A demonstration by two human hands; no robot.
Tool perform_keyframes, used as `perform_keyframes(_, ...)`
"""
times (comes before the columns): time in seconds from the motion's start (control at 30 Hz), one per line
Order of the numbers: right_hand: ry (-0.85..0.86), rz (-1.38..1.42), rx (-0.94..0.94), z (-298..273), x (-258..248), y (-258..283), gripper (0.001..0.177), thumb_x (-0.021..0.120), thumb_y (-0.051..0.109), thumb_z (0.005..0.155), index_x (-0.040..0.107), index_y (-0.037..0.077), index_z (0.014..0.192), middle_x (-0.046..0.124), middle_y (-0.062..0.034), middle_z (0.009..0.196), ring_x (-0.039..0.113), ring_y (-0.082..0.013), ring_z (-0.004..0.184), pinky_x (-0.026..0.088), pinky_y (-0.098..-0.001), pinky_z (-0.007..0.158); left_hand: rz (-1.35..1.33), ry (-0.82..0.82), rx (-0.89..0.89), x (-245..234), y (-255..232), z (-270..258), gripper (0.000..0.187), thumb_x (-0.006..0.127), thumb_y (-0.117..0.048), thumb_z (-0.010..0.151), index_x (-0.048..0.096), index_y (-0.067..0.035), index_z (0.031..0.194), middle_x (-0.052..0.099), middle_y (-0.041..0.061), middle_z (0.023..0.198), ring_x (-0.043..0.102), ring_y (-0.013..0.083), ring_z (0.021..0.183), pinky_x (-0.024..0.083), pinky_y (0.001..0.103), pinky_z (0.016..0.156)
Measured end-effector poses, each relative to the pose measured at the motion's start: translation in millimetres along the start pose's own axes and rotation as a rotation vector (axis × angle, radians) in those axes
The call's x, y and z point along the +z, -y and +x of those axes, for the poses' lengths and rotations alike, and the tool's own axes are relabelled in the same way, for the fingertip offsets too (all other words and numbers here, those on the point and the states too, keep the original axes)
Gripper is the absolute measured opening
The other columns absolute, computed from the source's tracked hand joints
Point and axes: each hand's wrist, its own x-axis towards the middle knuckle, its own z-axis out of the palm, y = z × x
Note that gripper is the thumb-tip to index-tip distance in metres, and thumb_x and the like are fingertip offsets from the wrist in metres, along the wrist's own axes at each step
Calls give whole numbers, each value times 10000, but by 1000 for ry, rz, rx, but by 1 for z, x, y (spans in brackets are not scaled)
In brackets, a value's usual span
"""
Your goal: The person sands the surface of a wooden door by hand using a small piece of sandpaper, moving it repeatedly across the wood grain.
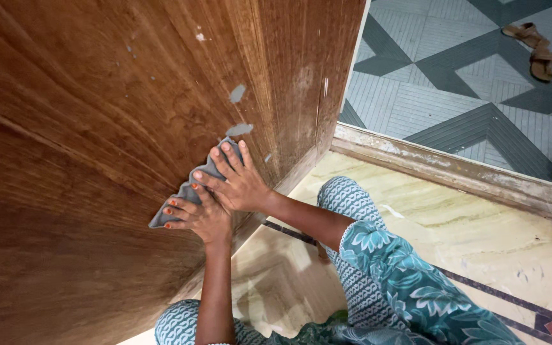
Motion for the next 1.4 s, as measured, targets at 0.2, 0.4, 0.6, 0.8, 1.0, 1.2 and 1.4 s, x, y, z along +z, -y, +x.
perform_keyframes(0.2, -10, 19, 13, -1, 4, 4, 655, 579, 327, 1090, 275, 314, 1670, 47, -216, 1747, -6, -426, 1636, 88, -746, 1269, 20, 48, 5, 3, 4, -6, 851, 532, -477, 1197, -43, -163, 1741, -189, 327, 1699, -164, 588, 1555, -126, 751, 1200)
perform_keyframes(0.4, -23, 29, 15, -1, 7, 4, 662, 572, 318, 1086, 266, 317, 1673, 29, -216, 1748, -15, -429, 1636, 70, -753, 1276, 36, 49, -7, 5, 4, -7, 829, 517, -461, 1197, -42, -172, 1736, -179, 328, 1698, -166, 579, 1554, -126, 745, 1198)
perform_keyframes(0.6, 5, 10, 29, -2, 7, 7, 682, 582, 294, 1068, 267, 301, 1673, 41, -262, 1731, -14, -464, 1622, 65, -759, 1264, 50, 33, 9, 6, 5, -7, 818, 521, -466, 1202, -12, -159, 1742, -146, 343, 1700, -134, 584, 1555, -115, 747, 1192)
perform_keyframes(0.8, 56, 49, 86, -5, 16, 12, 723, 577, 305, 1045, 214, 301, 1670, 30, -305, 1712, -21, -506, 1605, 41, -758, 1249, 62, 44, 3, 7, 9, -11, 761, 507, -448, 1191, 42, -200, 1739, -111, 319, 1709, -95, 572, 1568, -83, 746, 1216)
perform_keyframes(1.0, -40, 150, 118, 2, 18, 24, 689, 542, 271, 1092, 204, 265, 1693, -5, -322, 1717, -48, -514, 1615, 44, -753, 1276, 49, 68, 35, -7, 21, -8, 698, 503, -429, 1189, 121, -219, 1735, -80, 283, 1726, -97, 492, 1594, -99, 700, 1232)
perform_keyframes(1.2, -94, 197, 150, 16, 13, 44, 648, 515, 288, 1100, 224, 250, 1678, 6, -365, 1691, -33, -568, 1595, 56, -779, 1259, 53, 30, 60, -17, 41, -4, 653, 530, -406, 1190, 202, -236, 1729, -40, 289, 1727, -87, 474, 1609, -98, 688, 1245)
perform_keyframes(1.4, -88, 204, 125, 23, 21, 64, 636, 543, 300, 1100, 266, 230, 1669, 7, -393, 1676, -31, -612, 1573, 63, -801, 1243, 71, 31, -2, -25, 64, -6, 616, 543, -407, 1194, 241, -282, 1715, -32, 291, 1727, -75, 475, 1613, -75, 687, 1267)
